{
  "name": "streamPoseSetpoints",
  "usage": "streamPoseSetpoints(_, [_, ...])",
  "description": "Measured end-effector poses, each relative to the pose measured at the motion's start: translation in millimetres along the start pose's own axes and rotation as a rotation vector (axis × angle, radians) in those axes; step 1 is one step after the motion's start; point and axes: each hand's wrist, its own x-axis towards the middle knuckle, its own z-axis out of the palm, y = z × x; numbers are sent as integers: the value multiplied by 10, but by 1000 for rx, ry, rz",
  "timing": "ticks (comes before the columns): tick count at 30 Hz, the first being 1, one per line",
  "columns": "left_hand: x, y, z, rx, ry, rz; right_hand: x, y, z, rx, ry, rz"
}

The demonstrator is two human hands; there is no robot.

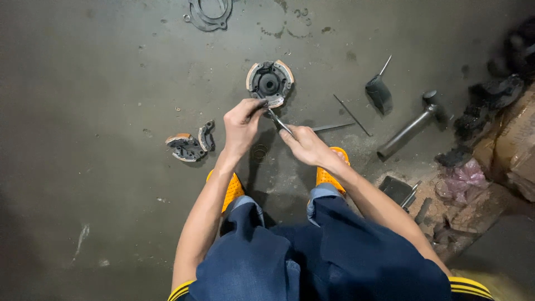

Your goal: The person uses pliers to remove a circular metal ring from a mechanical assembly on the floor. They then place the ring aside and continue to manipulate the assembly with the pliers. The person later walks through the workshop and picks up a hammer.

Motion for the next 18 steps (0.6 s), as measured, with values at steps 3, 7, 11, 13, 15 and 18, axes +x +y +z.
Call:
streamPoseSetpoints(3, [-15, 12, 3, 98, -41, 93, -12, -82, -6, 1, 0, 18])
streamPoseSetpoints(7, [-54, -43, 8, 97, -56, 98, -1, -97, -18, -37, -3, 21])
streamPoseSetpoints(11, [-53, -42, 14, 119, -70, 120, -10, -156, -47, -43, -4, 34])
streamPoseSetpoints(13, [-51, -33, 15, 127, -80, 123, -25, -191, -56, -43, -10, 45])
streamPoseSetpoints(15, [-53, -33, 25, 145, -95, 144, -37, -214, -57, -35, -16, 92])
streamPoseSetpoints(18, [-59, 27, 40, 139, -89, 129, -36, -186, -44, -63, 1, 94])
